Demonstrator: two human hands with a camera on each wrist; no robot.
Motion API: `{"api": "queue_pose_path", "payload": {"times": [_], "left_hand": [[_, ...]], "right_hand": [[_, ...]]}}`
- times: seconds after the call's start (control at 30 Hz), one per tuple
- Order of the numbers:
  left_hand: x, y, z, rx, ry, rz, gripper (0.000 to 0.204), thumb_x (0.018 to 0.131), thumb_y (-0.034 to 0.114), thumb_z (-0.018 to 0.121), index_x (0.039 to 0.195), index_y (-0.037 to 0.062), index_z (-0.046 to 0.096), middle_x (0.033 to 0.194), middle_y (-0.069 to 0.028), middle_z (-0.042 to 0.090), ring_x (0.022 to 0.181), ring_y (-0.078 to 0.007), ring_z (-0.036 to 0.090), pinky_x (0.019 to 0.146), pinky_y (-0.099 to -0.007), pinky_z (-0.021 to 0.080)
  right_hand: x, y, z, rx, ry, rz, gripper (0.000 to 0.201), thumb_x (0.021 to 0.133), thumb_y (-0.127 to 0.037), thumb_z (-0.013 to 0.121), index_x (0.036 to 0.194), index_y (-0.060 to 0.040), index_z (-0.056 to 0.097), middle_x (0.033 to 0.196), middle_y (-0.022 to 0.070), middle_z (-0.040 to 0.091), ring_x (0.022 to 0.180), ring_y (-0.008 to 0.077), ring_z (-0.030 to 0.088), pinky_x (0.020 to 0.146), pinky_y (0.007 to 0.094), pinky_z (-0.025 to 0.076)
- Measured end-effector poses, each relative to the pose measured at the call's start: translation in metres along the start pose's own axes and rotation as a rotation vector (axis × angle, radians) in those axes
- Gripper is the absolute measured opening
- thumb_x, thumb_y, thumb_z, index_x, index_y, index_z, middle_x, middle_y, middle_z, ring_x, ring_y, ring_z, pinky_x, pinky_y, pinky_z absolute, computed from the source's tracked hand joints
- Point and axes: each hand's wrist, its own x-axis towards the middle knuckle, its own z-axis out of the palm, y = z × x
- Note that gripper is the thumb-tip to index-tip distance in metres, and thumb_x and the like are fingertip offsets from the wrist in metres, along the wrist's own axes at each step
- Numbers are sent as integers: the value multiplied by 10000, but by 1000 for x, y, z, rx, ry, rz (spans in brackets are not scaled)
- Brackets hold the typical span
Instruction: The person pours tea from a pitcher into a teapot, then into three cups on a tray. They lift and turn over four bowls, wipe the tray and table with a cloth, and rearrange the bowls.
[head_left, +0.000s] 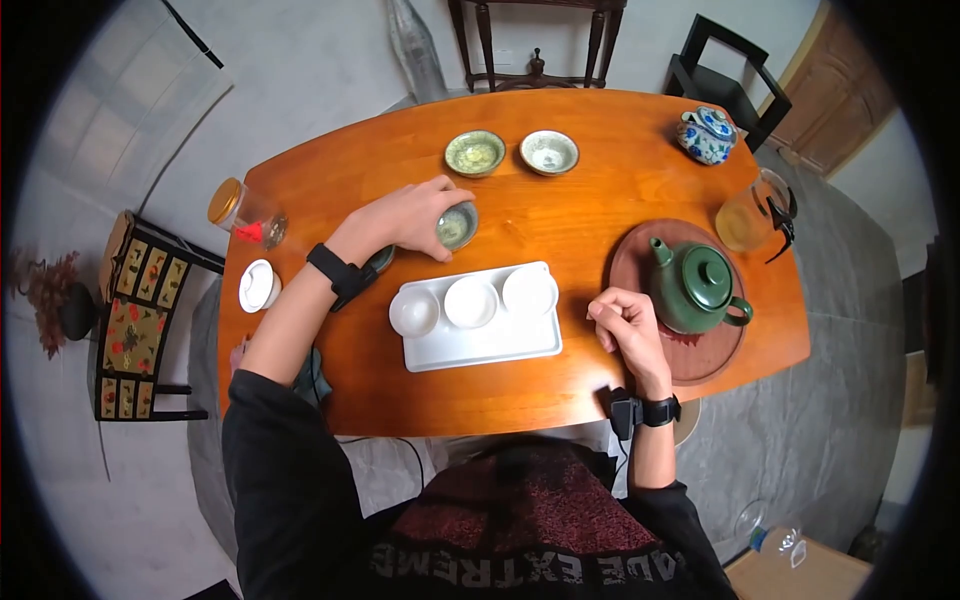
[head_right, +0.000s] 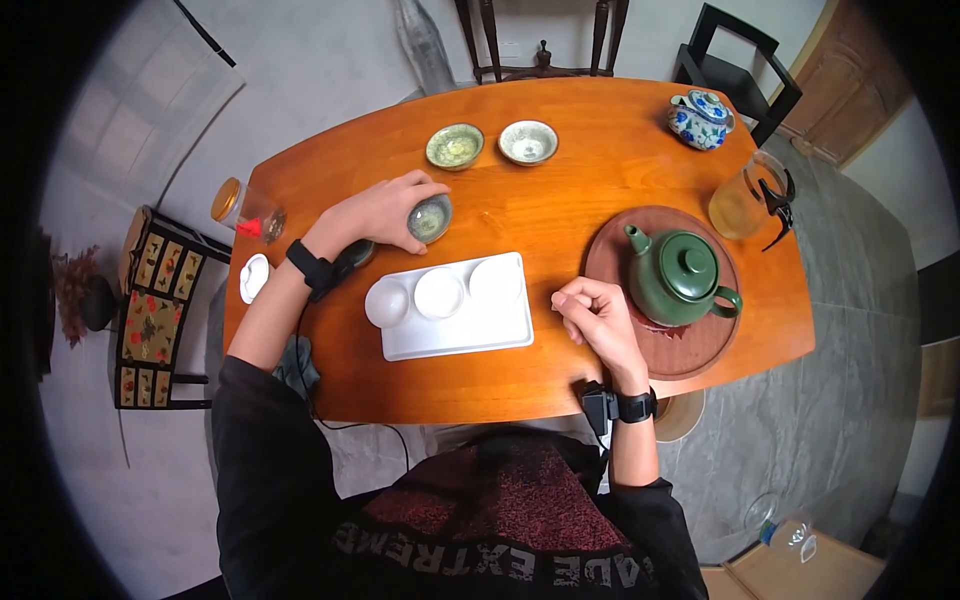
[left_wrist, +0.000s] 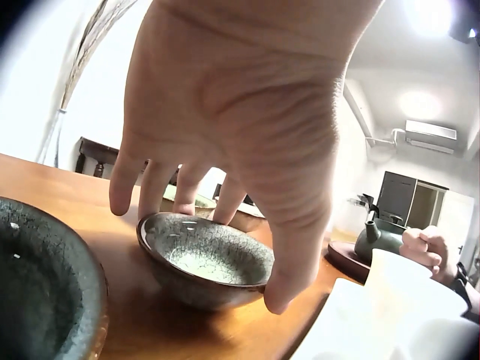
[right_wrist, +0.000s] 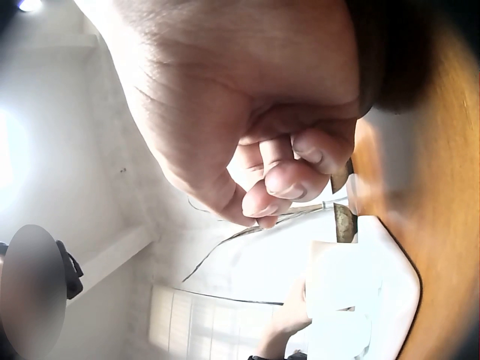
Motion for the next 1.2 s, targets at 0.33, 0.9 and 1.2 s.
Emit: {"api": "queue_pose_path", "payload": {"times": [0.33,0.9,1.2], "left_hand": [[50,-21,-41,-28,157,-39,758,722,523,758,1268,27,581,1287,-220,532,1227,-349,505,1030,-410,421],[104,8,-38,55,91,4,828,631,370,816,1336,76,496,1282,-203,499,1227,-362,475,1044,-413,407],[85,56,-16,108,-65,201,781,617,382,834,1250,83,488,1239,-186,475,1170,-382,483,988,-435,429]], "right_hand": [[-1,-2,1,11,-44,12,140,933,-77,604,812,-11,629,532,-33,507,466,20,408,444,201,298],[-4,-4,3,-25,-65,41,156,933,-104,605,808,-15,630,530,-38,500,474,31,428,448,215,311],[-4,-3,3,-38,-65,35,167,938,-114,604,803,-18,630,528,-42,496,473,26,424,448,213,305]]}}
